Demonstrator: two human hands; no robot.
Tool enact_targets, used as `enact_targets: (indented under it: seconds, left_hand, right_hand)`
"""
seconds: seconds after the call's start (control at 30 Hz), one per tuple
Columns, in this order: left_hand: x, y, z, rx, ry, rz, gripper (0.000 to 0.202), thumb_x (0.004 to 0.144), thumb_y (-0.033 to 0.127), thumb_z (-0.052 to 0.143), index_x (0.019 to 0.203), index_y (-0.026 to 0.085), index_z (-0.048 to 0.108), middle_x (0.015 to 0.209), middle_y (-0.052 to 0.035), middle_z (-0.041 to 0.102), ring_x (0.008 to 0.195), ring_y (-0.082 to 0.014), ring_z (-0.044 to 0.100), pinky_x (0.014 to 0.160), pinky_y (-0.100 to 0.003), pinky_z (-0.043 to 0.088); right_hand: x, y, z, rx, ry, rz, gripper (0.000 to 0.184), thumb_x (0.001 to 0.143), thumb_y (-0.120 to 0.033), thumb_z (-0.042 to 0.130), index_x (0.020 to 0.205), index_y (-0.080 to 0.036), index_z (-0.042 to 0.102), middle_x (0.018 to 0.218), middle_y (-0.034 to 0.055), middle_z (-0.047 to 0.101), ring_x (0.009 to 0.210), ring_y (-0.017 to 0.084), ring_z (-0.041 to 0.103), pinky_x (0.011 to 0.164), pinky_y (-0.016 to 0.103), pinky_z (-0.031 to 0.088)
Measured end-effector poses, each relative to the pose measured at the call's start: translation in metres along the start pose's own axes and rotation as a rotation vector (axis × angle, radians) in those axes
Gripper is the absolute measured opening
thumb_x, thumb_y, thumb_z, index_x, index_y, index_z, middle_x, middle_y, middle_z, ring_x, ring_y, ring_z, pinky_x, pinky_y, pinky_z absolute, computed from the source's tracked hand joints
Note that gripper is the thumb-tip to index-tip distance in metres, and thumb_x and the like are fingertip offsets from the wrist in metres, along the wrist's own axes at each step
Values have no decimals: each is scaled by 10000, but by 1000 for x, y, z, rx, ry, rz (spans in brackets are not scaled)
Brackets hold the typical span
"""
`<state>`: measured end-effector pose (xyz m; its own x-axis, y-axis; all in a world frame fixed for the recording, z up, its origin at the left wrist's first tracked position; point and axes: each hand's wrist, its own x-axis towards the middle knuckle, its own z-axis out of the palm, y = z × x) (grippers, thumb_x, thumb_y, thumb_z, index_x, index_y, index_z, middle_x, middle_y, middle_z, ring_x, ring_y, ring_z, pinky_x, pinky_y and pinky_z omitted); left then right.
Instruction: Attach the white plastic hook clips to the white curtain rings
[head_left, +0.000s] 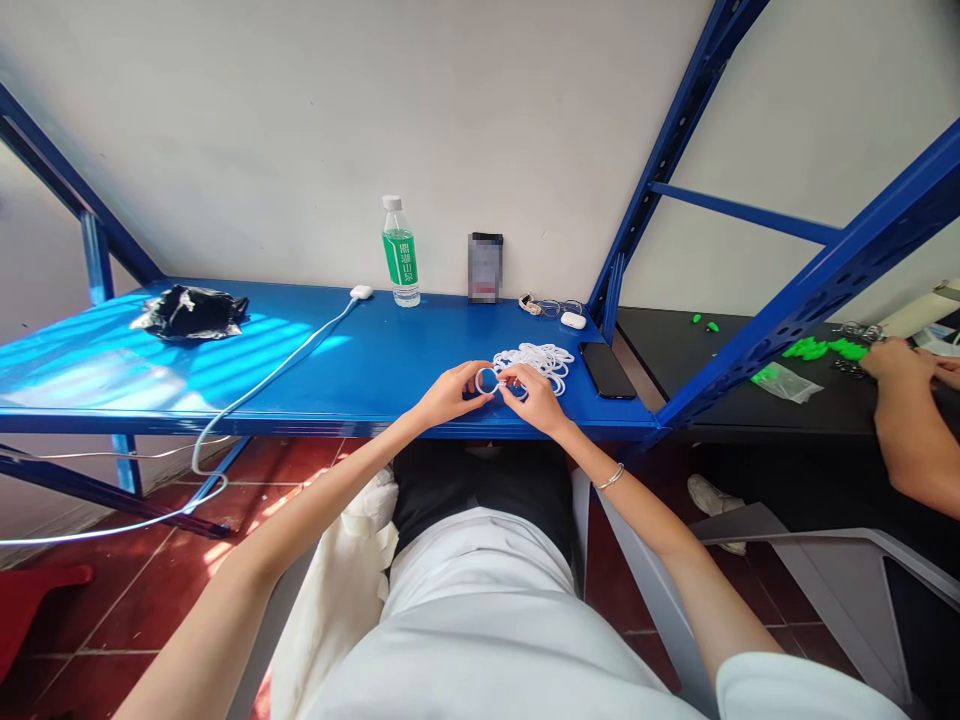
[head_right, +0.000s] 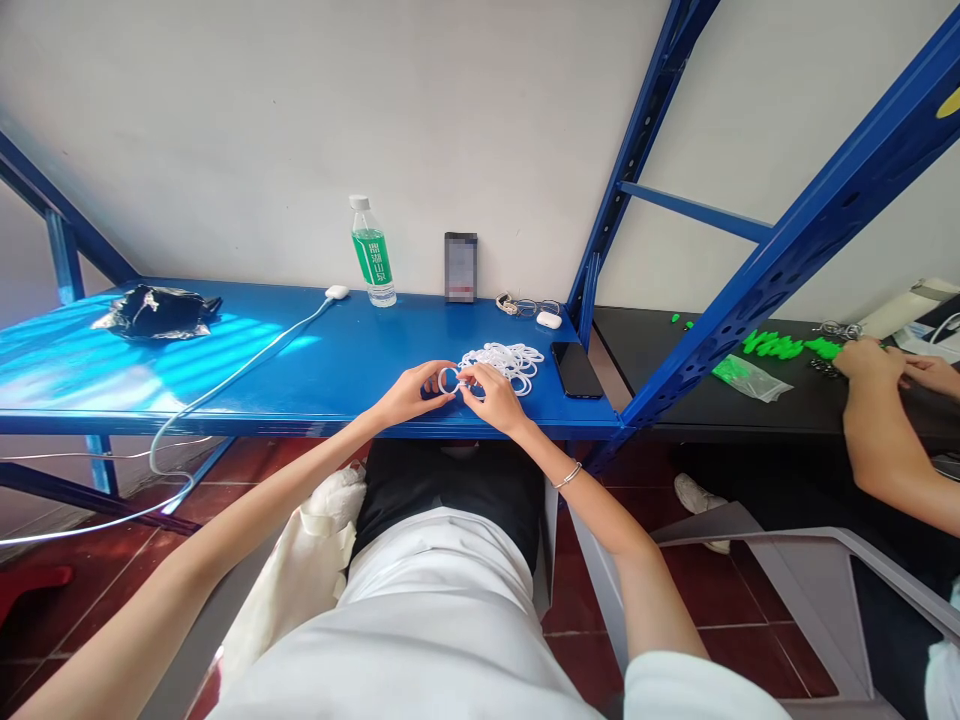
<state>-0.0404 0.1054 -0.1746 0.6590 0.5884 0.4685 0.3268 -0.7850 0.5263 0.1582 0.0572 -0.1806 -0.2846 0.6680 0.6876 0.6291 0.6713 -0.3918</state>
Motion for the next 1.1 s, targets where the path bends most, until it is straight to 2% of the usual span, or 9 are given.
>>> enact_targets:
  seconds: [1.1]
  left_hand:
    - [0,2,-1,-5,-3,1,470,858,464,530,1220,166,498,898,-49,618,670,-140,559,616,-243,469]
  right_hand:
    - [1,-1,-1,-3,1,-16,109,886,-232,516,976,-217,576,878,55,626,783,203,586,717,347,511]
